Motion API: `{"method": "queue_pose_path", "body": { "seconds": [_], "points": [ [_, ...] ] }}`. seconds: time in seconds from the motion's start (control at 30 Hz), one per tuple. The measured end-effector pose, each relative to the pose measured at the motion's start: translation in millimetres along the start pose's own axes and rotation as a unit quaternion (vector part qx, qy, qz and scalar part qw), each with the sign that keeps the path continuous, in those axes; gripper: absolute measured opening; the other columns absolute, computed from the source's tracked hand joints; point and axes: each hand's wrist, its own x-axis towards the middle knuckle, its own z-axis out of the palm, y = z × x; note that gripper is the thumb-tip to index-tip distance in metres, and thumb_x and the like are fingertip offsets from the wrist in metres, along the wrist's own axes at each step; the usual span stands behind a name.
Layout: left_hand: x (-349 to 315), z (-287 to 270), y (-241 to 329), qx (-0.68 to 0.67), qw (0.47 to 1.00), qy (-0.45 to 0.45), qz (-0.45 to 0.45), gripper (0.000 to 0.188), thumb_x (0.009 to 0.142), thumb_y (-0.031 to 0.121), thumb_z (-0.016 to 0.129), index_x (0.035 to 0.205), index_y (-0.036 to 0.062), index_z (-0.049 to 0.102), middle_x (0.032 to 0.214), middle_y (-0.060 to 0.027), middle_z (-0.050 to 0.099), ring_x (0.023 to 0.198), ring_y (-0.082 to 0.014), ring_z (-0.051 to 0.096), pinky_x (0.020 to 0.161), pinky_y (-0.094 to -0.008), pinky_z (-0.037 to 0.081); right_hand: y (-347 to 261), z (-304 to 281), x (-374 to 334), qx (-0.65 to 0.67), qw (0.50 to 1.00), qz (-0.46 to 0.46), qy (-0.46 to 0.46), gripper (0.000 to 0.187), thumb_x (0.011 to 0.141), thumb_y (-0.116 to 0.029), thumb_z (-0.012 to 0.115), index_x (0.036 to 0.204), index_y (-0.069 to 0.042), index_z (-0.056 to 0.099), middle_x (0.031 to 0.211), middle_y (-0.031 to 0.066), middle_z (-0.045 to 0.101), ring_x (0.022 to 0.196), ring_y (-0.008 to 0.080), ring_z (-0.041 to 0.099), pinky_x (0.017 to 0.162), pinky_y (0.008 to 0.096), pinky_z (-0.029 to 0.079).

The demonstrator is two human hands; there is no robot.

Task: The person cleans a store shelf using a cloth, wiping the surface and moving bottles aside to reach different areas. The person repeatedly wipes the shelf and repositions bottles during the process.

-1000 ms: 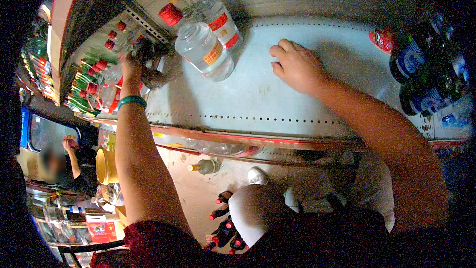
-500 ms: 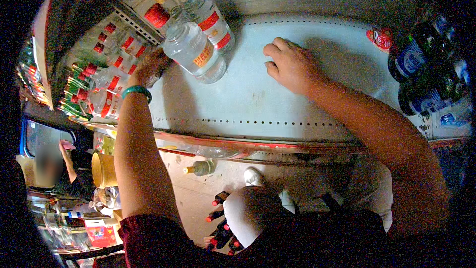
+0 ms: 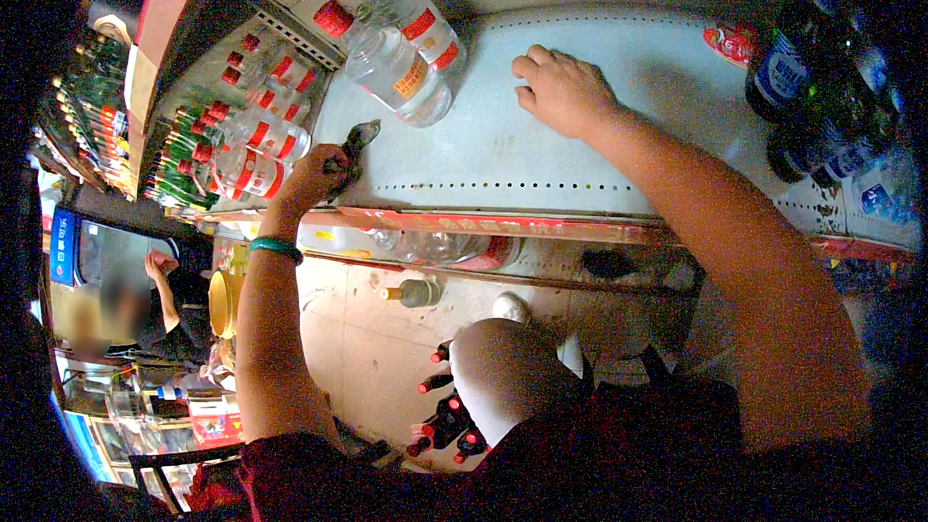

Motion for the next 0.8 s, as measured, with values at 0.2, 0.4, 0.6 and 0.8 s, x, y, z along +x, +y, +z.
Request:
{"method": "queue_pose_path", "body": {
  "seconds": [0.2,0.4,0.6,0.8],
  "points": [
    [-17,-3,-37,0.149,0.988,-0.036,0.005,0.018,0.064,0.006,0.062,0.081,0.0048,0.060,0.086,-0.0182,0.062,0.084,-0.0337,0.060,0.075,-0.0389,0.048,-2,0,-1,0.004,1.000,-0.008,0.006,0.022,0.080,-0.022,0.053,0.097,-0.008,0.052,0.097,0.0114,0.053,0.092,0.0296,0.057,0.077,0.0437,0.048],
    [-7,-20,-25,0.263,0.938,-0.216,-0.071,0.016,0.066,0.009,0.057,0.081,0.0077,0.064,0.086,-0.0158,0.065,0.082,-0.0324,0.063,0.071,-0.0402,0.051,1,3,-1,0.004,1.000,-0.012,0.016,0.022,0.080,-0.021,0.052,0.097,-0.007,0.052,0.097,0.0121,0.053,0.091,0.0300,0.057,0.077,0.0439,0.048],
    [-51,-51,-28,0.423,0.894,-0.115,-0.096,0.025,0.071,0.028,0.061,0.078,0.0044,0.067,0.082,-0.0199,0.064,0.078,-0.0314,0.065,0.070,-0.0411,0.051,7,4,-1,-0.010,1.000,-0.011,0.024,0.022,0.080,-0.022,0.051,0.097,-0.008,0.052,0.097,0.0121,0.054,0.092,0.0298,0.057,0.077,0.0428,0.049],
    [-131,-89,-94,0.410,0.890,-0.119,-0.163,0.026,0.069,0.024,0.063,0.087,0.0048,0.066,0.087,-0.0155,0.066,0.082,-0.0298,0.064,0.074,-0.0373,0.049,4,2,1,-0.019,1.000,-0.007,-0.002,0.026,0.081,-0.023,0.051,0.102,-0.009,0.052,0.100,0.0117,0.053,0.094,0.0301,0.057,0.080,0.0427,0.048]
  ]
}}
